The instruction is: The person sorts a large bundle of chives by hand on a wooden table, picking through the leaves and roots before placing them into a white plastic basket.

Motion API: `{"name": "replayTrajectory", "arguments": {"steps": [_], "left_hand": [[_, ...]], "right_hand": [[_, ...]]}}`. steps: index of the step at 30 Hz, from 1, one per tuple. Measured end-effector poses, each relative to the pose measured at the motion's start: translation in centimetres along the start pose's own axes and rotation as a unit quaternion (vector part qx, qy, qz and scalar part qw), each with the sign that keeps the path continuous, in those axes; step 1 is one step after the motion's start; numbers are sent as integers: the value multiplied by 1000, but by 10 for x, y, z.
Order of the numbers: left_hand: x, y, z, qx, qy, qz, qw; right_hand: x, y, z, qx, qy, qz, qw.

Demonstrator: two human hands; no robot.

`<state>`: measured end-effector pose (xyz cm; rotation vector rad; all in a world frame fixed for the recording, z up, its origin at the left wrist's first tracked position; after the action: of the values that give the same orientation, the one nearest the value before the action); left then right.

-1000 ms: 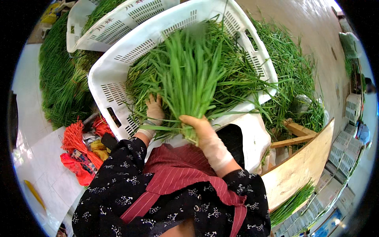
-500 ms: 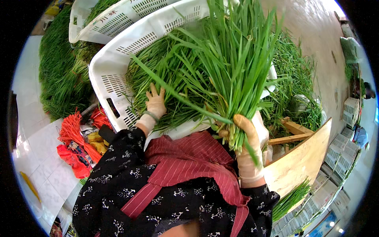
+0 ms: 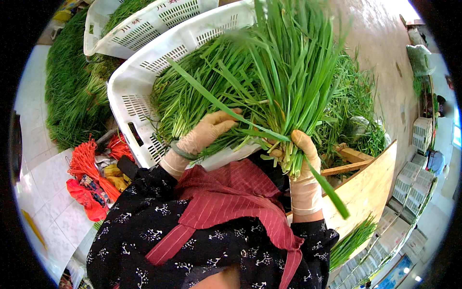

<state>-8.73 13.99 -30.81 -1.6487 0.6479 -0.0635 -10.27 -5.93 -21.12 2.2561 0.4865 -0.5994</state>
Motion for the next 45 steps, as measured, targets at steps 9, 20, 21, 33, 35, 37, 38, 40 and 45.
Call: {"name": "replayTrajectory", "arguments": {"steps": [9, 20, 21, 33, 35, 37, 38, 40, 45], "left_hand": [[-7, -33, -54, 169, 131, -222, 951], [-3, -53, -56, -62, 152, -103, 981], [-3, -57, -51, -55, 159, -94, 981], [24, 124, 75, 631, 0, 172, 757], [32, 94, 67, 640, 32, 227, 734], [41, 51, 59, 659, 21, 252, 708], [41, 10, 40, 696, -24, 187, 693], [49, -45, -10, 582, -65, -92, 805], [40, -76, -192, 100, 236, -49, 965]], "right_hand": [[4, -35, 7, -195, -103, -79, 972], [-8, -35, -16, -145, -86, 13, 986], [-9, -32, -15, -156, -82, 31, 984], [-85, 104, 5, -91, -72, 241, 964], [-115, 137, 12, -102, -73, 313, 942], [-147, 162, 26, -125, -104, 360, 919], [-167, 176, 41, -145, -130, 375, 906], [-206, 195, 79, -141, -175, 352, 908], [-265, 170, 140, -138, -318, 324, 880]]}}
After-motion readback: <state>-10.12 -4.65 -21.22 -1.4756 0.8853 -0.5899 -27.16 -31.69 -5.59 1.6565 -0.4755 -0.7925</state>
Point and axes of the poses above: each hand's wrist, its own x-axis towards the middle knuckle, its own z-axis out of the back of the hand, y = z × x, the point moved 5 cm from there along x, towards the middle knuckle, and after that the axes turned 4 degrees about x, right-handed, at the moved point
